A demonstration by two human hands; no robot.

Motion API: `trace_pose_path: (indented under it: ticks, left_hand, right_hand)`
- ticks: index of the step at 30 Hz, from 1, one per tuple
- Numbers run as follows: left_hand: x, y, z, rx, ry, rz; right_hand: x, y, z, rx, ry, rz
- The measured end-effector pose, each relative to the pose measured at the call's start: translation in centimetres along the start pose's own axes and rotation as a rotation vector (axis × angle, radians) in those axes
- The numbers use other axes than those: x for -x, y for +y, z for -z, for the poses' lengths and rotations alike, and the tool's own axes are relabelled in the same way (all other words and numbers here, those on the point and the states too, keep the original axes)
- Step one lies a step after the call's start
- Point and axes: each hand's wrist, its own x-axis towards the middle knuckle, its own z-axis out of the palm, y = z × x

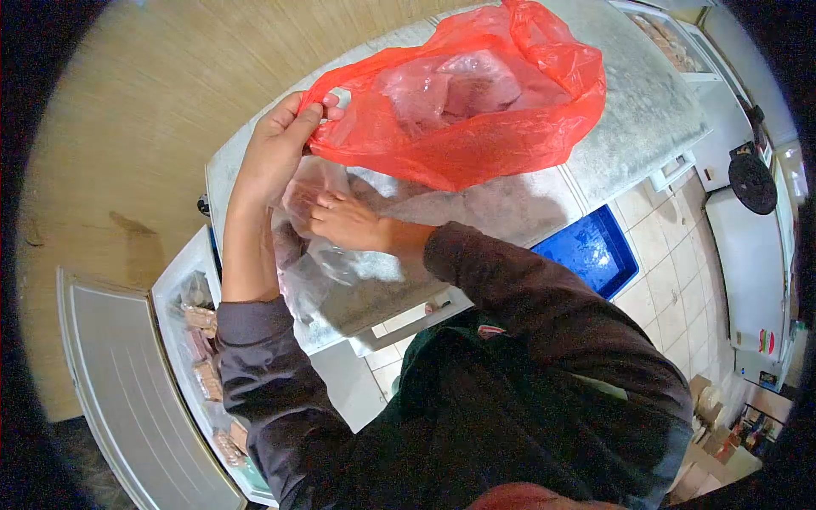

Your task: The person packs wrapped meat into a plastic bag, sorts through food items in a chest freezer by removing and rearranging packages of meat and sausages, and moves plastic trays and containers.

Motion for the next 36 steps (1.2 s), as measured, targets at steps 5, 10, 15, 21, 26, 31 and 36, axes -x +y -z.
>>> trace_pose_path:
  ticks: [5, 10, 15, 21, 26, 31, 36]
  left_hand:
    - [-0.7, -0.1, 0.6, -0.027, -0.018, 0.013]
    - [-1.6, -0.7, 1.2, 0.045, -0.063, 0.054]
    - [-2.1, -1.3, 1.3, 0.122, -0.112, 0.028]
    - [-2.1, -2.7, 0.8, 0.176, -0.149, -0.049]
    - [-2.3, -5.2, -0.8, 0.212, -0.294, -0.059]
    - [-1.2, -5.8, -2.2, 0.063, -0.494, -0.1]
    - [0.0, -1.2, -2.9, 0.419, -0.33, -0.035]
  right_hand:
    - [1.9, -0.9, 4.2, -0.237, 0.24, -0.068]
    - [2.3, -1.9, 9.9, -0.447, 0.053, -0.408]
    - [5.5, -2.4, 14.2, -0.692, 0.021, -0.54]
    - [6.2, -2.9, 24.9, -0.586, 0.098, -0.552]
    - [4.0, 0.0, 35.7, -0.214, 0.357, -0.411]
    - [2.0, 2.6, 39.0, -0.656, 0.549, -0.283]
    - [2.6, 4.5, 35.1, -0.255, 0.766, -0.675]
